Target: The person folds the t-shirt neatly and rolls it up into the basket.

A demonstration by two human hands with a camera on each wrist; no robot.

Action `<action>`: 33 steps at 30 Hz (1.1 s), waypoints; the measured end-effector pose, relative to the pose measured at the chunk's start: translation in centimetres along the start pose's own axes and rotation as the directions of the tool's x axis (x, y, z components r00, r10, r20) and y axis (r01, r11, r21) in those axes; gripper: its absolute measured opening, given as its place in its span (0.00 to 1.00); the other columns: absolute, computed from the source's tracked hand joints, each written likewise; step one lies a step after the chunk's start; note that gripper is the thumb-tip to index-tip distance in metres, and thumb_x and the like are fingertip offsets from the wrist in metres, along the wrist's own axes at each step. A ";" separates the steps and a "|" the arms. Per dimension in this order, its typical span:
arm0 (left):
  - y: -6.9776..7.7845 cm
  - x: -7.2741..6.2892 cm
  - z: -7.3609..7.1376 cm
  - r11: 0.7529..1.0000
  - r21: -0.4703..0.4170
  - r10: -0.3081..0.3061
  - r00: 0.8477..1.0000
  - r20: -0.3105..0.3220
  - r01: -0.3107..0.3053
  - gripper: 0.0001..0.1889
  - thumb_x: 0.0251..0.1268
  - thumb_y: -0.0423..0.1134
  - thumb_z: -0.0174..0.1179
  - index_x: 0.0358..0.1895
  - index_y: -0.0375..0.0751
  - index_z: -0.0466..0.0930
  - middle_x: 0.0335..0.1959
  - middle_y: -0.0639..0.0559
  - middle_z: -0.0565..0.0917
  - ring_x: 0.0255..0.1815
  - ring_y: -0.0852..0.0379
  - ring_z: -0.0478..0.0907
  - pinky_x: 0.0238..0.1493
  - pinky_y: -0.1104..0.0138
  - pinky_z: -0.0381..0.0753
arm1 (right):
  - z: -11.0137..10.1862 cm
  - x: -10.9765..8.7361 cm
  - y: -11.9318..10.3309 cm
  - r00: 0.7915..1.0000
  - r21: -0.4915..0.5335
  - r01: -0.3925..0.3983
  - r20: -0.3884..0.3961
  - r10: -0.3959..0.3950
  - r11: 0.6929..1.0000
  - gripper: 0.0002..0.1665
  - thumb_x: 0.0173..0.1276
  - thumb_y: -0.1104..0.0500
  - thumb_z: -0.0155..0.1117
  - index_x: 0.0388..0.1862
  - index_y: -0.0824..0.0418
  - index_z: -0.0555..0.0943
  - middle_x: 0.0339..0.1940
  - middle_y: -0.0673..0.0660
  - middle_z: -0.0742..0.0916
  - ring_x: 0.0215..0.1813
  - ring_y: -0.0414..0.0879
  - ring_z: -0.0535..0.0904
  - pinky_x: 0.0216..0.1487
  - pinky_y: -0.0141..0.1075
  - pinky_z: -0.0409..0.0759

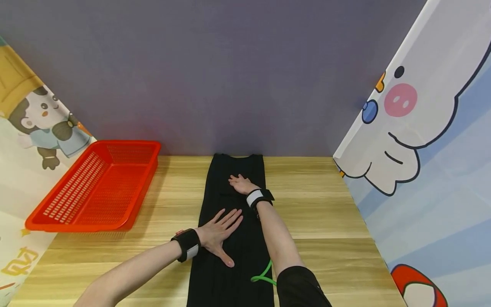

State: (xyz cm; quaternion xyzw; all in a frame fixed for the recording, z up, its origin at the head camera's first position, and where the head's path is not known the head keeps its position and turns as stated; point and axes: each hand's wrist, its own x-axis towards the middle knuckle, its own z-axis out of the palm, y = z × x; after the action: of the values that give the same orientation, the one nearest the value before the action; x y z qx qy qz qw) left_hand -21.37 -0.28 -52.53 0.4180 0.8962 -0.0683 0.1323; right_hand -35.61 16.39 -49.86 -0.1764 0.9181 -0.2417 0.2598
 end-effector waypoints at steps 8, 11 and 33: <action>-0.1 -0.1 0.2 1.000 -0.021 0.011 1.000 -0.016 -0.011 0.74 0.37 0.89 0.53 0.83 0.48 0.31 0.85 0.50 0.31 0.86 0.52 0.31 0.83 0.47 0.38 | 0.2 -0.1 0.0 1.000 0.020 0.008 -0.018 -0.007 1.000 0.31 0.85 0.51 0.32 0.80 0.60 0.58 0.85 0.57 0.56 0.86 0.58 0.39 0.83 0.56 0.34; 0.0 -0.1 0.4 1.000 -0.029 0.010 1.000 -0.007 -0.010 0.74 0.37 0.90 0.53 0.83 0.48 0.30 0.85 0.51 0.30 0.86 0.53 0.30 0.83 0.47 0.37 | 0.4 0.0 0.0 1.000 0.011 0.009 -0.018 -0.008 1.000 0.30 0.85 0.52 0.32 0.80 0.60 0.59 0.84 0.58 0.56 0.86 0.58 0.39 0.83 0.56 0.35; -4.1 -3.8 1.9 0.920 -0.372 -0.024 0.928 -0.373 -0.125 0.43 0.64 0.68 0.59 0.76 0.49 0.60 0.73 0.50 0.65 0.76 0.50 0.60 0.78 0.51 0.58 | 1.7 -5.4 2.4 0.871 -0.072 0.258 -0.413 -0.265 0.963 0.21 0.79 0.59 0.52 0.65 0.66 0.78 0.63 0.66 0.82 0.68 0.64 0.74 0.70 0.57 0.69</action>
State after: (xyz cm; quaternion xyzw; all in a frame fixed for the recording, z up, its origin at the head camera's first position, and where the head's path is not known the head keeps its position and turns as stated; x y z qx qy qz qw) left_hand -21.84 -6.16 -53.13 0.4120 0.8891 0.1944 0.0431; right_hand -30.80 20.15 -50.29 -0.2448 0.9218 -0.3000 0.0202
